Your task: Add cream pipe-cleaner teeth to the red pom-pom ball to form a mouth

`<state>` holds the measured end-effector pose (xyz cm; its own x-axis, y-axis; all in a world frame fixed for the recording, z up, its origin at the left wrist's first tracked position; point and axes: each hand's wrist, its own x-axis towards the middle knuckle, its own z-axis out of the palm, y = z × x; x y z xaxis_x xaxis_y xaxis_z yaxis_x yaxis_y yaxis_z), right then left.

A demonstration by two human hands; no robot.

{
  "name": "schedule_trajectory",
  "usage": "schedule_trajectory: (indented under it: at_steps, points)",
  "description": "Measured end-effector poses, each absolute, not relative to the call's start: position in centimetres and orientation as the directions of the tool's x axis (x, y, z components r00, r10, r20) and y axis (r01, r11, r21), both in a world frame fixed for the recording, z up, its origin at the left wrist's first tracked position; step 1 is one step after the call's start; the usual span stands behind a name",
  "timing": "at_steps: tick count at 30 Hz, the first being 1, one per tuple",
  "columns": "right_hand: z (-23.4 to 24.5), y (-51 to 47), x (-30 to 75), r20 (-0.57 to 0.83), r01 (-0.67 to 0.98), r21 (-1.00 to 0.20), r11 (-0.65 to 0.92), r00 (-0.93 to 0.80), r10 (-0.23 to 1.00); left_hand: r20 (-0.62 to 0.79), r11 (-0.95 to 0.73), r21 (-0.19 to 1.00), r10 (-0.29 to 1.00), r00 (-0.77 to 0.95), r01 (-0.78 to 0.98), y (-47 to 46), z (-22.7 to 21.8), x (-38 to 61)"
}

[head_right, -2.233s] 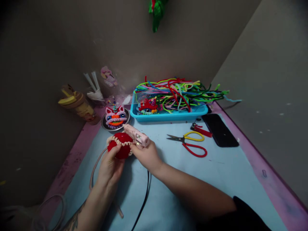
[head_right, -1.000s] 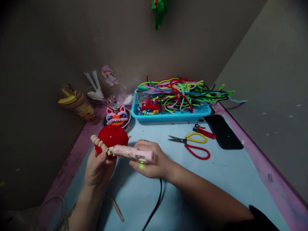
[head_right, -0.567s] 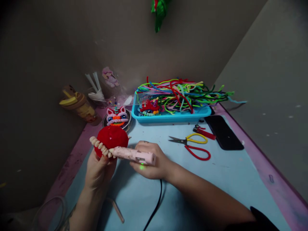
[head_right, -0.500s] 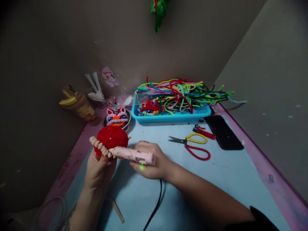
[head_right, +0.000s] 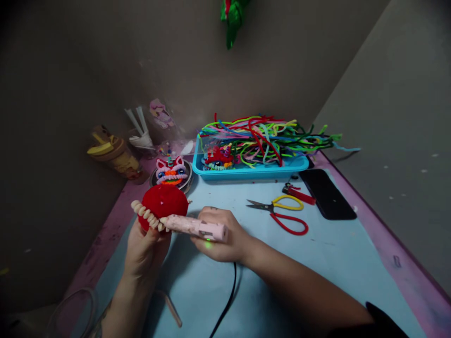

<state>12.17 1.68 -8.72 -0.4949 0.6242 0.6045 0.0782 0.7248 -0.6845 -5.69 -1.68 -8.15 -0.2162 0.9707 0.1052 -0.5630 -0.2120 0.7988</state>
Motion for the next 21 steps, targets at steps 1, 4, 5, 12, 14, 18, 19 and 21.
schedule_trajectory:
  at_steps: [1, 4, 5, 12, 14, 18, 19, 21]
  points:
    - [-8.7, 1.7, 12.2, 0.604, 0.081, -0.683, 0.726, -0.495, 0.624, 0.105, -0.212, 0.800, 0.971, -0.216, -0.562, -1.7, -8.2, -5.7]
    - [-8.8, 1.7, 12.2, 0.609, 0.084, -0.676, 0.732, -0.494, 0.620, 0.104, -0.211, 0.798, 0.971, -0.216, -0.565, -1.7, -8.3, -5.8]
    - [-8.8, 1.7, 12.2, 0.611, 0.083, -0.675, 0.733, -0.494, 0.619, 0.099, -0.210, 0.800, 0.970, -0.222, -0.562, -1.7, -8.3, -5.8]
    - [-8.1, 1.3, 12.3, 0.586, 0.121, -0.674, 0.729, -0.513, 0.627, 0.124, -0.284, 0.859, 0.923, -0.365, -0.426, -1.6, -8.5, -6.0]
    - [-7.8, 1.1, 12.3, 0.585, 0.155, -0.659, 0.736, -0.510, 0.631, 0.139, -0.322, 0.867, 0.888, -0.438, -0.380, -1.6, -8.6, -6.1]
    - [-7.1, 0.5, 12.4, 0.574, 0.241, -0.631, 0.737, -0.494, 0.653, 0.183, -0.362, 0.884, 0.850, -0.494, -0.296, -1.5, -9.0, -6.2]
    - [-6.9, 0.4, 12.4, 0.568, 0.254, -0.634, 0.731, -0.488, 0.662, 0.189, -0.369, 0.884, 0.844, -0.502, -0.287, -1.5, -9.0, -6.3]
    - [-6.5, 0.2, 12.5, 0.552, 0.266, -0.660, 0.703, -0.463, 0.693, 0.183, -0.376, 0.877, 0.837, -0.515, -0.299, -1.4, -8.9, -6.3]
